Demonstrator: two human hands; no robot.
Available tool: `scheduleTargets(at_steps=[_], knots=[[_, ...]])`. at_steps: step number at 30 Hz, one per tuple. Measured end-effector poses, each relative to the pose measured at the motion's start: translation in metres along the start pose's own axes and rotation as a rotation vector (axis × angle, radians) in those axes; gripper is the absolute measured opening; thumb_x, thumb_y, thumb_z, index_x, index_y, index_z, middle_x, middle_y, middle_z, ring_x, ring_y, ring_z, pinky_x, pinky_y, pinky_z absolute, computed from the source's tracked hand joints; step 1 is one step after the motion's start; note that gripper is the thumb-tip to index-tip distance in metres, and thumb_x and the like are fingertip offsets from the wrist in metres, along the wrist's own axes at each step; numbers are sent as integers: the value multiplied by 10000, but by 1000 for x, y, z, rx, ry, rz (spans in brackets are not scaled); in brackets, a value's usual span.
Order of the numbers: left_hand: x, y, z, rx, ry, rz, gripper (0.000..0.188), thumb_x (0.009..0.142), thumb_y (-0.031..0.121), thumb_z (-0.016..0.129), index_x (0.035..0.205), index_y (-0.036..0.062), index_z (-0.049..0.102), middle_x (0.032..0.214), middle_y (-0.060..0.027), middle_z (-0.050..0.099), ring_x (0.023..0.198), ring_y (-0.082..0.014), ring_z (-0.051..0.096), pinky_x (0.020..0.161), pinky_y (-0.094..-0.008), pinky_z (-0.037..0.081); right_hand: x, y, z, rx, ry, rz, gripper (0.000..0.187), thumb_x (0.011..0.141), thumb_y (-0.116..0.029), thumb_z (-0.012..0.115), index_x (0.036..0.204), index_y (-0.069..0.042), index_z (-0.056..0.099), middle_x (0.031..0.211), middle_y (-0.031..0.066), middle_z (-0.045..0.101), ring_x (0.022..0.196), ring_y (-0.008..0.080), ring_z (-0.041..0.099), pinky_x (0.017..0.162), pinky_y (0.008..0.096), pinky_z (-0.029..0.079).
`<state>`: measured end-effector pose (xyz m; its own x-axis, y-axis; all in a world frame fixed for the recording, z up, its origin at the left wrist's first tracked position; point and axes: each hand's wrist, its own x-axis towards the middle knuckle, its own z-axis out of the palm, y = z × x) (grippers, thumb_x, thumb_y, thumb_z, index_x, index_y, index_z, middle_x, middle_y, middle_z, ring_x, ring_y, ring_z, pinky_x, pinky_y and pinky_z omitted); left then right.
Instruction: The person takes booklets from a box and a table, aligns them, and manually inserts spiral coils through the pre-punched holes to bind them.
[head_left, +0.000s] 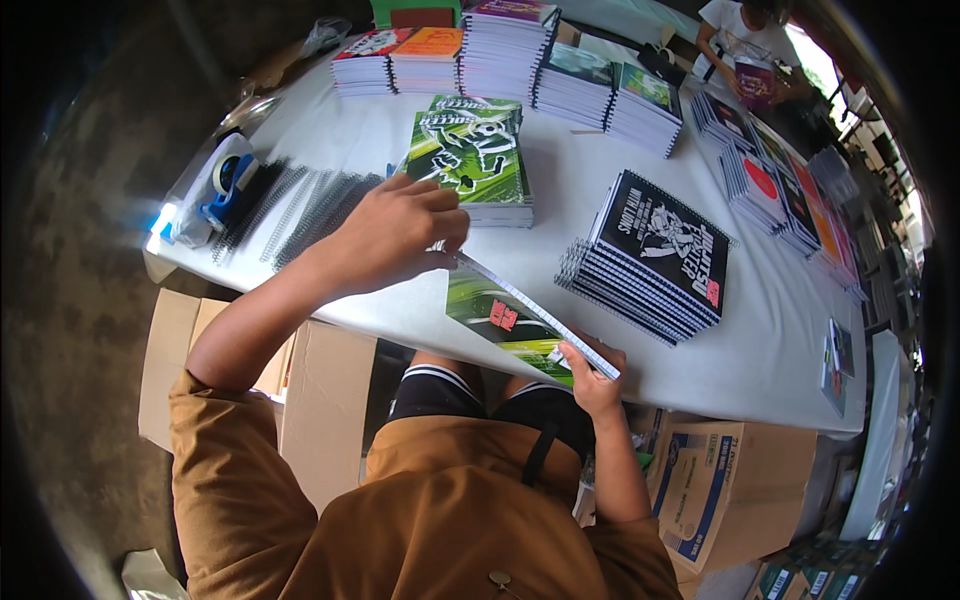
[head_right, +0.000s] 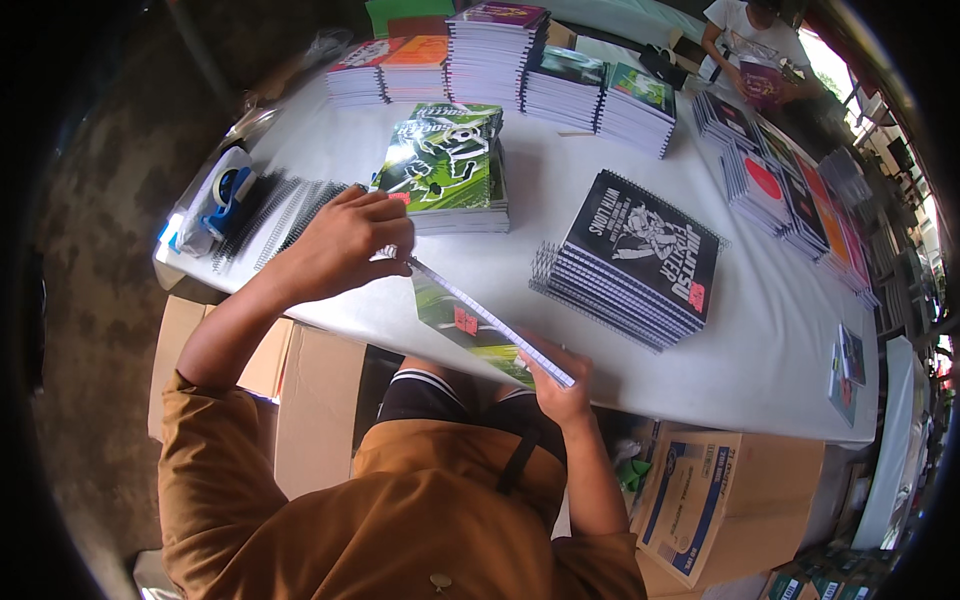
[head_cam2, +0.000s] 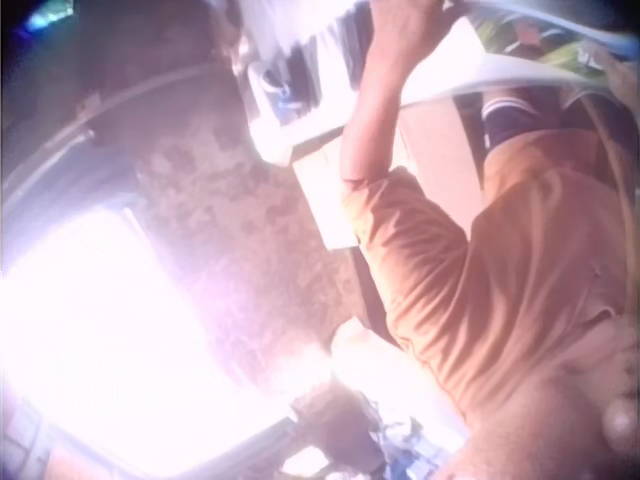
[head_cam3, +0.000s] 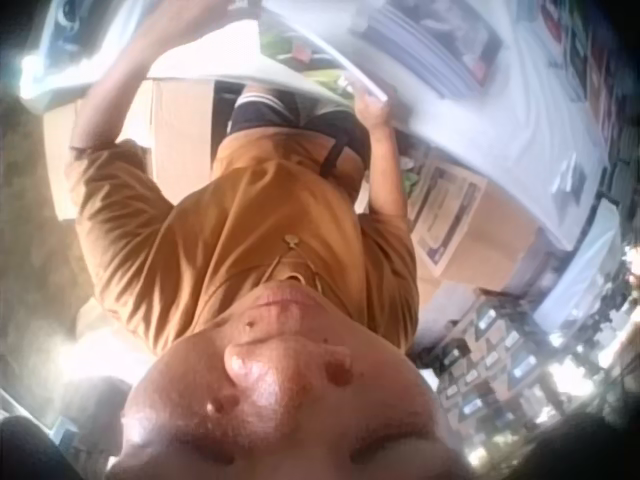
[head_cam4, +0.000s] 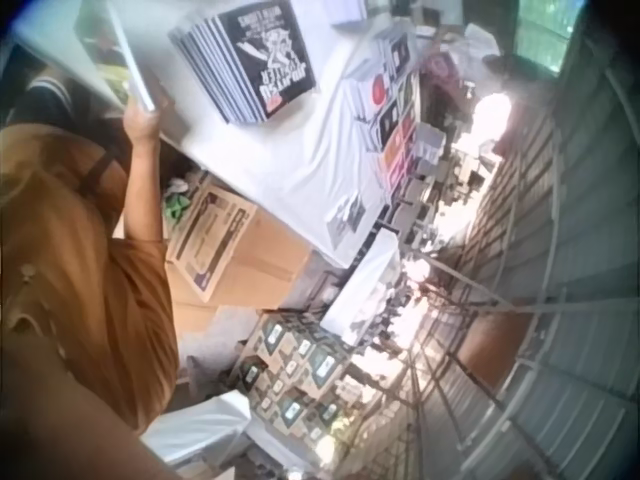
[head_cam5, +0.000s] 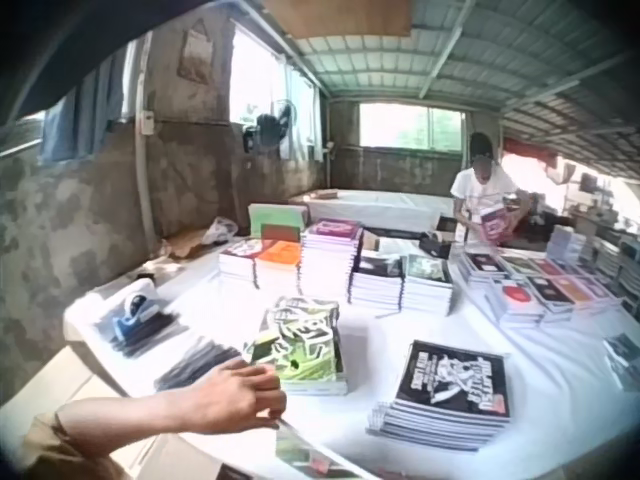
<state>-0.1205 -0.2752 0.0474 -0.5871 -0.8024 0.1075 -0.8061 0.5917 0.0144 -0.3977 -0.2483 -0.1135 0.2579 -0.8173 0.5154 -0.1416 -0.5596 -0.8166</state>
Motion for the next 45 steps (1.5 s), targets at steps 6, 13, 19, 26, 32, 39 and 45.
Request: scheduleTargets(at_steps=[6, 13, 19, 26, 32, 39, 45], knots=[[2, 4, 8, 46, -103, -12, 282, 707, 223, 713, 885, 79, 548, 955, -52, 560, 1031, -230, 492, 920, -359, 340, 0, 2, 3, -61, 10, -69, 165, 808, -13, 617, 957, 55, 641, 784, 133, 671, 668, 150, 629, 625, 261, 488], [-32, 14, 142, 202, 609, -4, 983, 674, 738, 463, 1368, 68, 273, 1368, -275, 287, 1291, -451, 211, 1027, -618, 59, -11, 5, 12, -124, 57, -170, 215, 783, 29, 575, 988, 34, 640, 881, 150, 674, 765, 222, 662, 684, 301, 508], [-13, -5, 140, 140, 926, -77, 1011, 708, 807, 309, 1317, 0, 334, 1388, -323, 184, 1316, -474, 79, 1012, -622, -64, -10, -5, 22, -231, 1, -247, 249, 788, 5, 552, 1020, 13, 641, 916, 140, 672, 820, 256, 661, 732, 333, 513], [-37, -9, 189, 303, 830, 29, 1062, 676, 801, 407, 1288, -63, 343, 1337, -338, 215, 1244, -493, 193, 1010, -626, 100, -8, -10, 20, -189, 17, -226, 203, 830, -50, 531, 969, 50, 640, 886, 141, 679, 803, 264, 675, 732, 319, 527], [-44, 11, 173, -66, 660, 299, 1016, 746, 684, 499, 1399, 0, 128, 1339, -281, 276, 1177, -536, 323, 905, -599, 341, -13, 0, 11, -208, 30, -337, 318, 750, -50, 617, 1060, 20, 626, 973, 154, 662, 860, 272, 656, 791, 337, 506], [-44, 55, 199, -164, 746, 176, 1072, 676, 800, 405, 1327, -43, 287, 1360, -285, 278, 1179, -538, 330, 876, -669, 314, -9, -11, 16, -275, 55, -385, 247, 785, -46, 591, 1013, 35, 637, 953, 155, 666, 873, 281, 655, 787, 356, 508], [-19, 43, 158, 98, 841, 80, 998, 733, 721, 453, 1269, -109, 312, 1245, -297, 398, 1081, -506, 414, 883, -657, 296, -10, -12, 23, -256, -16, -415, 294, 777, -85, 616, 1053, 15, 627, 984, 157, 655, 885, 289, 649, 772, 349, 517]])
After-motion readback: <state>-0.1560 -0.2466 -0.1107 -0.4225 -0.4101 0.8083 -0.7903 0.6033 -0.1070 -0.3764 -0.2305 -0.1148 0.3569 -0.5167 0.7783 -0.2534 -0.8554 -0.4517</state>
